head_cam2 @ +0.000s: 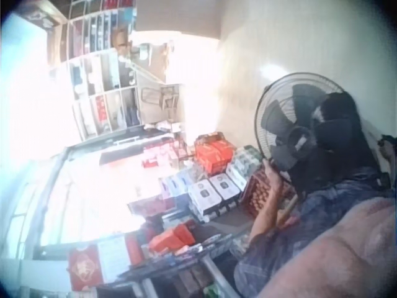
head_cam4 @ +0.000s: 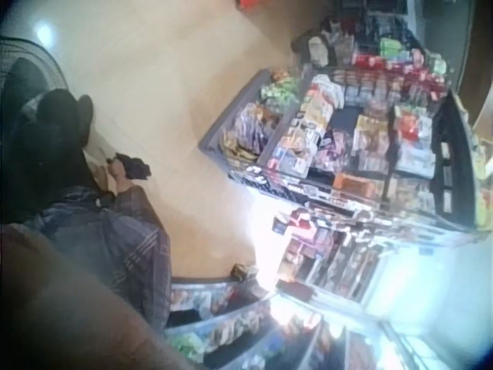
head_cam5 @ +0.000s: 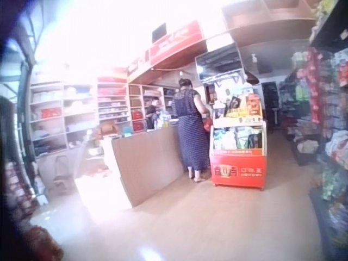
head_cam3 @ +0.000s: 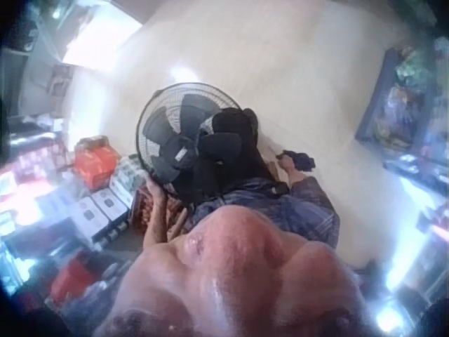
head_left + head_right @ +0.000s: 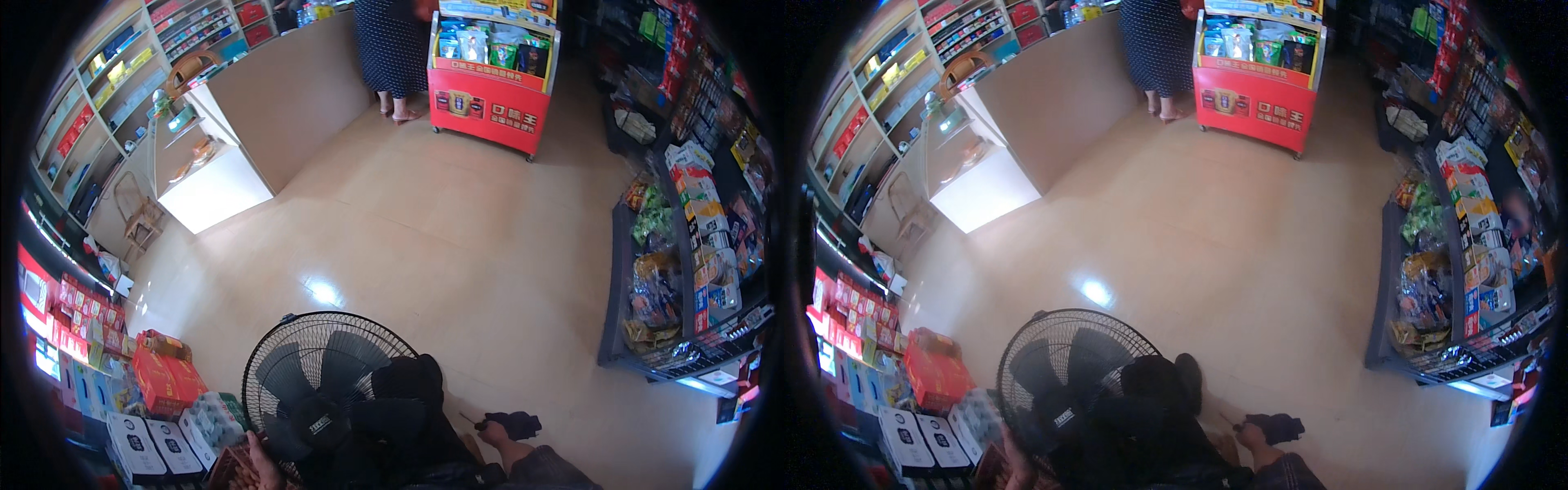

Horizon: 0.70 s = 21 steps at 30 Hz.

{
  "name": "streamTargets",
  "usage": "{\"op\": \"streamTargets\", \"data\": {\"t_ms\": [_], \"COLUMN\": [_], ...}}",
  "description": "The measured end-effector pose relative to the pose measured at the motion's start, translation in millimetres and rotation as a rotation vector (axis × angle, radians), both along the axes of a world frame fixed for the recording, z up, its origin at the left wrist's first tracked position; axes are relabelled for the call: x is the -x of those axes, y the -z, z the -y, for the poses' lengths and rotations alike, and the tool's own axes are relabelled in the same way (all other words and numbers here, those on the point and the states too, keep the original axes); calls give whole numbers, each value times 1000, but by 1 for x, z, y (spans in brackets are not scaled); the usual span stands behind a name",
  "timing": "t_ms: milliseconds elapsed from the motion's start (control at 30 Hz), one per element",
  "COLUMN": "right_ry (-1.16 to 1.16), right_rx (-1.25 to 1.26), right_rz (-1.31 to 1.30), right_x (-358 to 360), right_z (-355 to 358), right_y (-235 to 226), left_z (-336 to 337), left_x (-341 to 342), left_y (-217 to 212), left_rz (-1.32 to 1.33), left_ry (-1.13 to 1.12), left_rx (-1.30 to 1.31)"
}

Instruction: The person assembles a standing fan by attaching the fan blade to the motor hub, wiping the blade with a cloth, and securing the front grille with a screwdriver. The person then attaches the rear grille and tightens the securing screw.

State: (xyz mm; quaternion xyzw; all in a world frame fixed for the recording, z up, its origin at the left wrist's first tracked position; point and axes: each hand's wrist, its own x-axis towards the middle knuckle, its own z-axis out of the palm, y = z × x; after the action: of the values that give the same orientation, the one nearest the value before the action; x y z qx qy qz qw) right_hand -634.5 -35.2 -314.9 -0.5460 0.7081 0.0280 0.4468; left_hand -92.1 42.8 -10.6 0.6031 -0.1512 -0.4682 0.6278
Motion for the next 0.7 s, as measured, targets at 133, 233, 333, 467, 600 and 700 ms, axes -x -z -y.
{"op": "streamTargets", "data": {"t_ms": [133, 233, 333, 467, 600, 700], "right_ry": [-173, -121, 366, 584, 363, 136], "right_rx": [-69, -111, -139, -42, 27, 89], "right_rz": [-150, -5, 488, 991, 1350, 1386], "right_x": [-25, -9, -17, -85, -122, -150], "right_z": [15, 36, 77, 144, 165, 157], "right_y": [-23, -8, -25, -173, -249, -282], "left_z": [-11, 4, 8, -7, 0, 3], "left_x": [-10, 7, 11, 0, 2, 3], "left_y": [1, -11, -6, -4, -22, -18], "left_rz": [53, 50, 99, 103, 21, -7], "left_ry": [-73, -112, -166, -169, -41, -70], "left_rx": [-19, -164, -133, -150, -171, -197]}}
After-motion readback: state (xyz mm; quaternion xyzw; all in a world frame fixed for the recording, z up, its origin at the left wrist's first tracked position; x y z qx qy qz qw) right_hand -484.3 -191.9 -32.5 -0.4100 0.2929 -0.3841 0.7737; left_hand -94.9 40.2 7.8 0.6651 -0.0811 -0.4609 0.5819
